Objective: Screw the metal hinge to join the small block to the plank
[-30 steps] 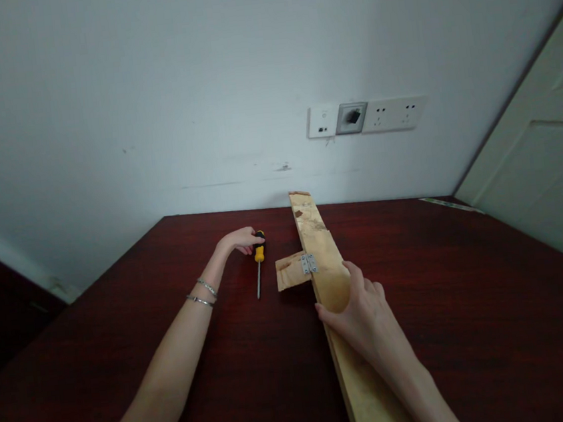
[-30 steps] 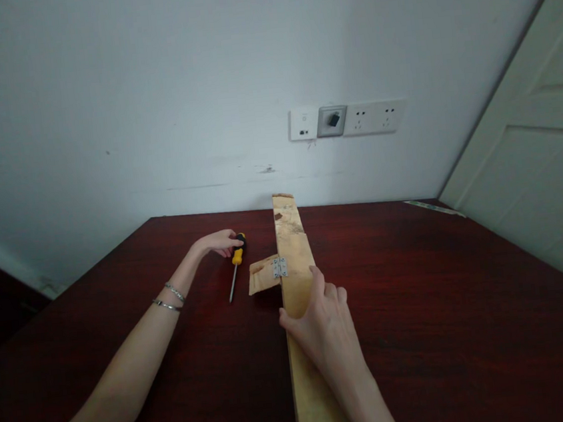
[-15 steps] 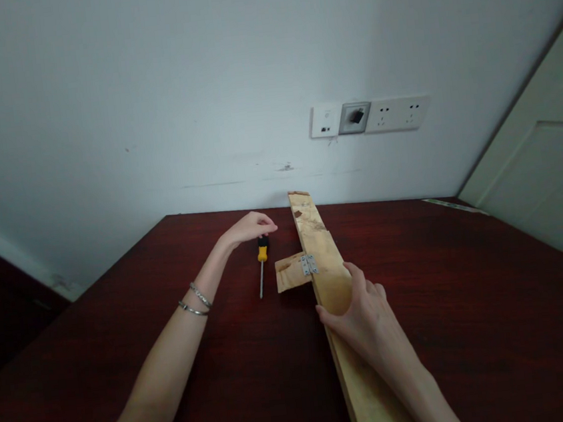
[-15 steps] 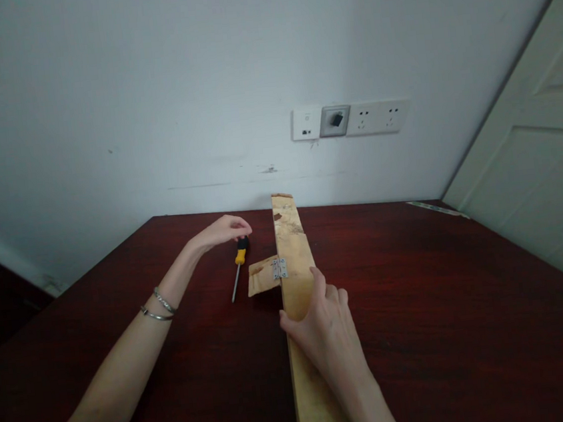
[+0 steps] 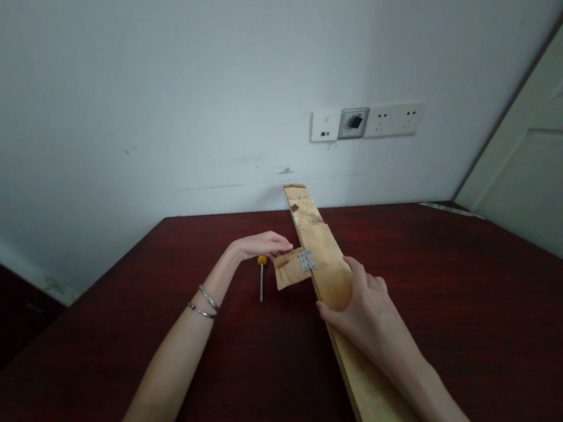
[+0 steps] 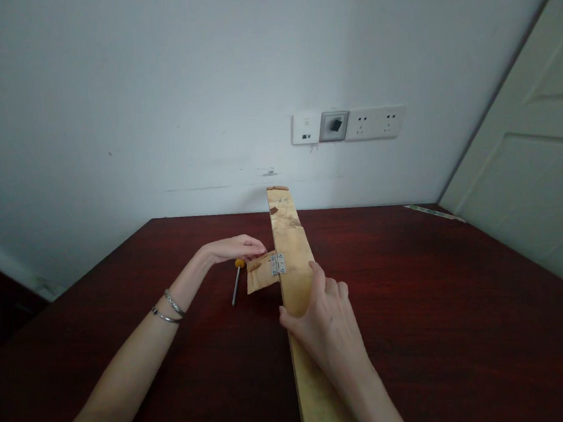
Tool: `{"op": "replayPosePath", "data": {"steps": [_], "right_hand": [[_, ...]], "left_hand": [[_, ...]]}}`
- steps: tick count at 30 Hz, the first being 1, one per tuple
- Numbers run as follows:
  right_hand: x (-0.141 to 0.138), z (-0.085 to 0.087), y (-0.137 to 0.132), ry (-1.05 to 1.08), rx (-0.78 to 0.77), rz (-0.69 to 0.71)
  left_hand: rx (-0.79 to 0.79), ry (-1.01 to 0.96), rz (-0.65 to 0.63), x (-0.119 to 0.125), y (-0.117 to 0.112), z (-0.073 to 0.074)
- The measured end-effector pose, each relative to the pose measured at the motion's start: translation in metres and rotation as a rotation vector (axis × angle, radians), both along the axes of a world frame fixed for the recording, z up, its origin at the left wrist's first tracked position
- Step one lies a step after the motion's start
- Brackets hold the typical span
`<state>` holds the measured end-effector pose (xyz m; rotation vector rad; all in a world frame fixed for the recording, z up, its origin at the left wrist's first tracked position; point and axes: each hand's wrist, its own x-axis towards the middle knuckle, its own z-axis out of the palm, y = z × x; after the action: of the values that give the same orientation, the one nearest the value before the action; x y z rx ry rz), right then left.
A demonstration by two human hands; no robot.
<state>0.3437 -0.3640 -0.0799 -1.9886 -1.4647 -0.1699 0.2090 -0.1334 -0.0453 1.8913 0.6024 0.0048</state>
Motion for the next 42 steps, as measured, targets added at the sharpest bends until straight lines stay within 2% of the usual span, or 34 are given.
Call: {"op": "replayPosePath", "data": {"steps": [5,9,12,19,26,42], "right_hand": [[0.002,0.004,0.004,0.016,0.001,0.012],[0.006,0.002,0.007,-0.01,-0.023,0.021],[0.006,-0.004,0.01,-0.041,-0.033,0.008],[0.002,-0.013,0.011,-0.083,-0.051,-0.047],[-0.002,-0.014,0.01,-0.075,-0.039,-0.059],[-0.001,-0.015,0.008,-0.038,-0.034,-0.075]], "left_hand": [[-0.084,0.058,0.055,0.0,0.003,-0.005],[-0.155,0.085,-0.033,-0.005,0.007,-0.01],[-0.153,0.096,-0.072,-0.007,0.009,-0.015],[-0.17,0.101,-0.072,-0.002,0.016,-0.021],[-0.169,0.119,0.002,0.008,0.01,-0.024],[-0.167,-0.02,0.019,0.015,0.001,-0.031]]}}
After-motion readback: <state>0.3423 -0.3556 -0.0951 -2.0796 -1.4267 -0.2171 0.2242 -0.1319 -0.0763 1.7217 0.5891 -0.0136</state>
